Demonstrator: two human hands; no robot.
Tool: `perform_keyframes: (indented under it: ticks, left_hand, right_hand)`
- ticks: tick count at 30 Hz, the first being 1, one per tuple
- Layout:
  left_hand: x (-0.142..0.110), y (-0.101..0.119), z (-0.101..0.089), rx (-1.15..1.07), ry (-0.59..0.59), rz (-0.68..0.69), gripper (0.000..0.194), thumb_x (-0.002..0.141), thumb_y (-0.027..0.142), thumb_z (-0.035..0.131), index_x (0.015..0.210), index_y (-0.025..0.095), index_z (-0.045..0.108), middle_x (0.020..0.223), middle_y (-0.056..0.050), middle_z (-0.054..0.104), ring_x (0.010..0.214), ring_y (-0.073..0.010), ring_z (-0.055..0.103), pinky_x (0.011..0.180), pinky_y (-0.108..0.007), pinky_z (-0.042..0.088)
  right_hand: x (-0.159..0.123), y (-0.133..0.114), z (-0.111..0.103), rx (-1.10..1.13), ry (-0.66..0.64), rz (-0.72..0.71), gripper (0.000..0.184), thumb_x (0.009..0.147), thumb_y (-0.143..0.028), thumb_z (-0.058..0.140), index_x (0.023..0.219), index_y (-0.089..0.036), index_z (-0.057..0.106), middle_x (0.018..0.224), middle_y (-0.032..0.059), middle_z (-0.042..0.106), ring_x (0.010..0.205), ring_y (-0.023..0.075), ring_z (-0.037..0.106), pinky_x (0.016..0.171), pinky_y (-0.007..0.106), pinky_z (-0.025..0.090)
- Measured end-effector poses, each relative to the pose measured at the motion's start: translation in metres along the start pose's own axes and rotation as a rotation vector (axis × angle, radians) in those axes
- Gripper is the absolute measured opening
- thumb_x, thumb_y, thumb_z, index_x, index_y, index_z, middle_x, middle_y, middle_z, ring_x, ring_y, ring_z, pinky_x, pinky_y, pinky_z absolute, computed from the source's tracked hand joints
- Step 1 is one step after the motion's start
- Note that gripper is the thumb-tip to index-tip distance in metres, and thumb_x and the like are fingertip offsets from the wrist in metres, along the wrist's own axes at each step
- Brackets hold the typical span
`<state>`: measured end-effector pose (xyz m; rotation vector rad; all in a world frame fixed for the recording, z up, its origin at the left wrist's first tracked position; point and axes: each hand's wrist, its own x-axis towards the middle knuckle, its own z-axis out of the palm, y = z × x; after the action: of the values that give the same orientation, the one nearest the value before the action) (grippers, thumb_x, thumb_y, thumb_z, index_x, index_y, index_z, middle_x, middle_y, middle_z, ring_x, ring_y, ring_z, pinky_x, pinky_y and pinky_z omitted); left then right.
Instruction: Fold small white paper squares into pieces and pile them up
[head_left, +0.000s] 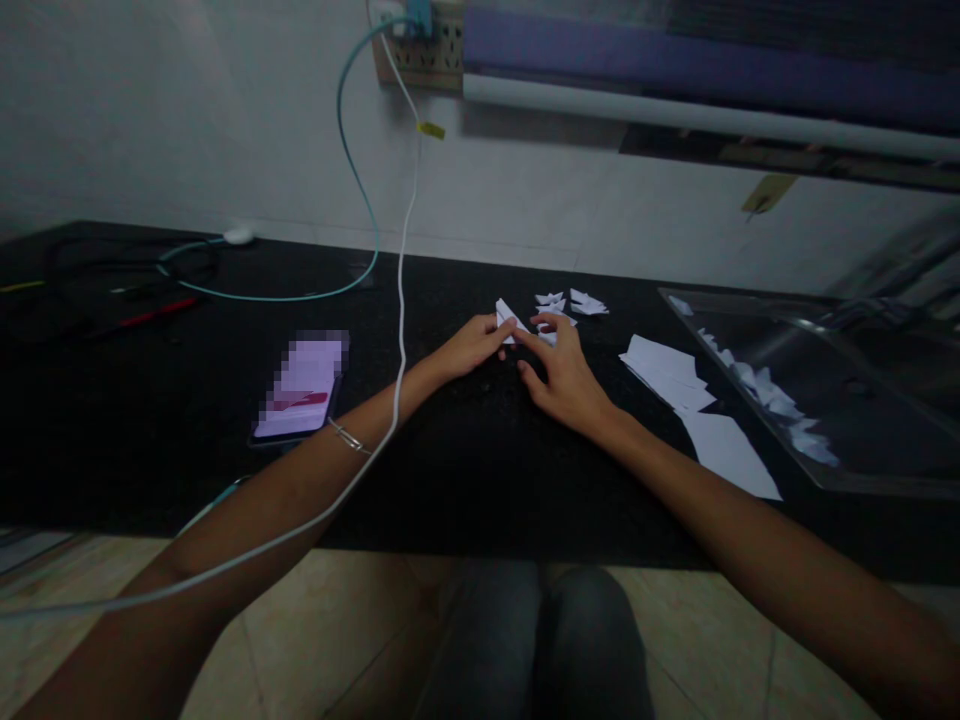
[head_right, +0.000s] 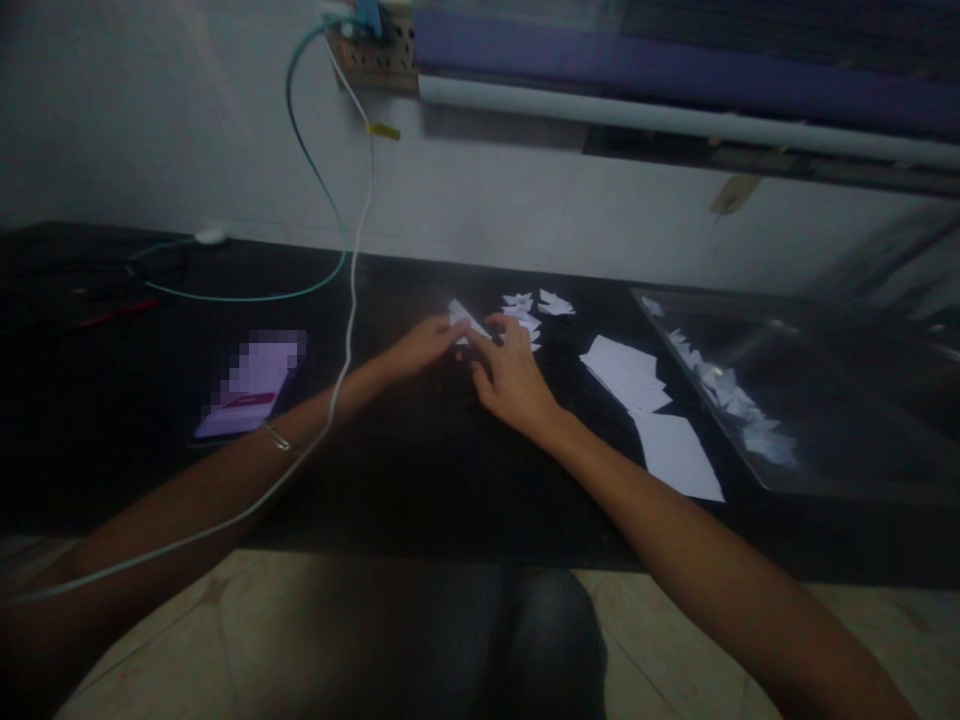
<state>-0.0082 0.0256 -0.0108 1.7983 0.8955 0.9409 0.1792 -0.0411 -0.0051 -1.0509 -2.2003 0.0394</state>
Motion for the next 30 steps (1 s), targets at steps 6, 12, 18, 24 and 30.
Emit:
perform_keyframes:
  ticks: [6,12,18,24,30]
  left_hand:
    - [-0.006,0.009,-0.002,0.053,-0.020,0.056,0.052,0.101,0.056,0.050,0.072,0.015,0.063,0.064,-0.002,0.061,0.059,-0.0102,0.054,0.060,-0.023,0.042]
    - [-0.010,0.017,0.000,0.098,-0.132,0.130,0.046,0.102,0.048,0.048,0.074,0.016,0.064,0.065,-0.003,0.061,0.059,-0.0110,0.054,0.061,-0.024,0.044]
    - [-0.008,0.013,-0.003,0.124,-0.174,0.128,0.042,0.101,0.046,0.049,0.078,0.015,0.066,0.067,-0.003,0.062,0.062,-0.0122,0.055,0.064,-0.026,0.045]
    - [-0.007,0.013,-0.002,-0.066,-0.089,0.047,0.027,0.090,0.041,0.068,0.085,0.014,0.069,0.078,-0.005,0.070,0.069,-0.0122,0.059,0.065,-0.024,0.045]
    - [-0.009,0.018,-0.002,-0.080,-0.023,0.017,0.021,0.086,0.034,0.073,0.091,0.013,0.074,0.083,-0.006,0.074,0.074,-0.0123,0.062,0.068,-0.024,0.046]
  right_hand:
    - [0.006,0.014,0.005,0.378,0.221,0.297,0.031,0.092,-0.038,0.059,0.120,-0.024,0.058,0.126,0.0124,0.058,0.111,0.0269,0.060,0.090,0.045,0.055]
    - [0.011,0.019,0.004,0.580,-0.002,0.437,0.033,0.091,-0.053,0.062,0.085,-0.021,0.066,0.081,0.0035,0.064,0.075,0.0177,0.056,0.067,0.033,0.045]
    - [0.009,0.017,0.002,0.552,-0.013,0.478,0.039,0.084,-0.056,0.071,0.073,-0.019,0.065,0.065,-0.0014,0.055,0.061,0.0128,0.044,0.059,0.030,0.032]
    - [0.008,0.020,0.005,0.646,0.008,0.541,0.031,0.077,-0.048,0.079,0.077,-0.018,0.072,0.070,0.0005,0.063,0.062,0.0129,0.048,0.058,0.029,0.033]
    - [0.010,0.022,0.001,0.624,0.064,0.567,0.027,0.074,-0.043,0.082,0.072,-0.018,0.072,0.066,0.0013,0.063,0.060,0.0132,0.049,0.058,0.030,0.033]
